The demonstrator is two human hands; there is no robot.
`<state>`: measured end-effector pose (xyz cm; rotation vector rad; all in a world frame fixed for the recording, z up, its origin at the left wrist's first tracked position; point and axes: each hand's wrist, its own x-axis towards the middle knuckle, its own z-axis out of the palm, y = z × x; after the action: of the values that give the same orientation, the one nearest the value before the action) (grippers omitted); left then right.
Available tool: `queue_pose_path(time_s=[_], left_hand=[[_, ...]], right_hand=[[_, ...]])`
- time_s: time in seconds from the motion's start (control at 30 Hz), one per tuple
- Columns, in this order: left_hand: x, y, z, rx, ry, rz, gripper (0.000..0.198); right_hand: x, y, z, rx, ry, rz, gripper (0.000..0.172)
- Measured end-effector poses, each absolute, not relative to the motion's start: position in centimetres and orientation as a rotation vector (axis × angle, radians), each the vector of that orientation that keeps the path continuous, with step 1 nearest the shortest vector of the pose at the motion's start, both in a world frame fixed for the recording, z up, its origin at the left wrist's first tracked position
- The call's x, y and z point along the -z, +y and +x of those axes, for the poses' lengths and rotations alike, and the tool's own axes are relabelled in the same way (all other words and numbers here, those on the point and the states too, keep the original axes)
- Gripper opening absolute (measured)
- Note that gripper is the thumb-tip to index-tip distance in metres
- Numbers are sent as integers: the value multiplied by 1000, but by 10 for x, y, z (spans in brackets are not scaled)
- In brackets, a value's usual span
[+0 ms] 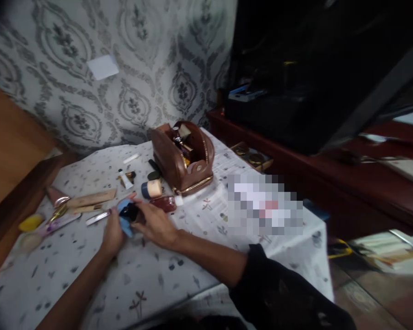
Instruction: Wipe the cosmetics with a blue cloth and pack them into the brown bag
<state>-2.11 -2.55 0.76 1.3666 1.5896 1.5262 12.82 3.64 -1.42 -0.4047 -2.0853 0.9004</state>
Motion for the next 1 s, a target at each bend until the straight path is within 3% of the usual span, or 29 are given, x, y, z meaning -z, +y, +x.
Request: queue_pose_path(time_s=[0.17,0.4,0.63,0.77,1.0], left_hand=[[-12,-24,-26,-1375,1534,1639,45],[-9,-20,-32,-1333,1566,1728,40],[-12,-26,-31,-1544,1667,1590,21],[-27,-33,-25,-1635,1689,1625,20],[-23,-35,-27,-1479,1625,1698,20]], right_hand=[[17,39,127,-907,-2028,-442,43],[-1,37,132,-875,-2049,-452,35],[-3,37,134,-1051,-1998,-504,52],[0,38,133,-1123,-1970,-491,52],[-2,40,136,-1169,-1952,-515,53]])
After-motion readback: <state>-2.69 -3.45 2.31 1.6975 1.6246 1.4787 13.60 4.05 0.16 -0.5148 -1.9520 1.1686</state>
